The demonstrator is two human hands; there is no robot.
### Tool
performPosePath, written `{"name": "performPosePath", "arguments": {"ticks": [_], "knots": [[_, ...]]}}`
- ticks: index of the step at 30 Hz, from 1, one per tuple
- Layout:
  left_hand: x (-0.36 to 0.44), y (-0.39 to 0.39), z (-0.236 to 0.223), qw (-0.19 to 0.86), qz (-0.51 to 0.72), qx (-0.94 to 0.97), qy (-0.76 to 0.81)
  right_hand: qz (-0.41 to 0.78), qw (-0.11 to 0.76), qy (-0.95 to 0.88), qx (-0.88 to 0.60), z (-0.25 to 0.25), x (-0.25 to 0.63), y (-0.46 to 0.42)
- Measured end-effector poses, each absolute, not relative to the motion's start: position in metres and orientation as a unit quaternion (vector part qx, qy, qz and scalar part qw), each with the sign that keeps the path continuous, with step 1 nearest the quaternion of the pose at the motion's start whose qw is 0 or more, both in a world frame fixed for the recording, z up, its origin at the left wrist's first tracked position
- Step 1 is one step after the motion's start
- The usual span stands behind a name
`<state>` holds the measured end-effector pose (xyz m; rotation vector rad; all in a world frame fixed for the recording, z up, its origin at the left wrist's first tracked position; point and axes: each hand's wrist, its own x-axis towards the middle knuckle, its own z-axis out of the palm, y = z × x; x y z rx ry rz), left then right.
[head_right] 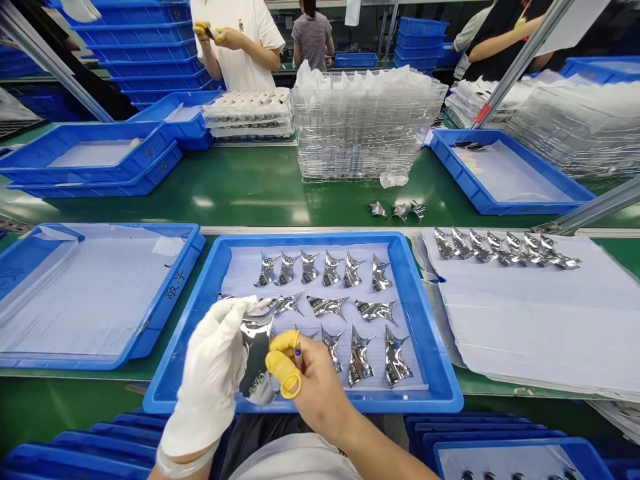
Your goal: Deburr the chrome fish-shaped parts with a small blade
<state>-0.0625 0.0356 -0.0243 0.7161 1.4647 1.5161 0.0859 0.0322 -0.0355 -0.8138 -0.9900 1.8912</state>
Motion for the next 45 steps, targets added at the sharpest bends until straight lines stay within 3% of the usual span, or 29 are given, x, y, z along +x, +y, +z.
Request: {"name": "performPosePath", "arguments": {"ticks": [6, 15, 20, 24, 34, 39, 45], "knots": [[-0.07, 0.027, -0.017, 0.337, 0.672, 0.401, 0.523, 0.695, 0.419, -0.478, -0.334, -0.04, 0.091, 0.033], [-0.066, 0.022, -0.004, 0.232, 0.649, 0.563, 0.456, 0.665, 0.435, -0.502, -0.342, -0.048, 0.09, 0.04], [-0.083, 0.028, -0.023, 0.223, 0.563, 0.653, 0.456, 0.69, 0.391, -0.492, -0.36, -0.054, 0.089, 0.041], [-0.106, 0.054, -0.037, 0.166, 0.461, 0.677, 0.549, 0.657, 0.368, -0.502, -0.425, -0.07, 0.087, 0.043], [-0.201, 0.191, -0.086, 0.039, 0.152, 0.644, 0.749, 0.663, 0.364, -0.46, -0.465, -0.103, 0.093, 0.046], [-0.194, 0.206, -0.105, 0.004, 0.057, 0.647, 0.76, 0.629, 0.369, -0.482, -0.486, -0.108, 0.101, 0.045], [-0.154, 0.21, -0.121, 0.029, 0.043, 0.679, 0.732, 0.61, 0.367, -0.489, -0.504, -0.113, 0.103, 0.05]]}}
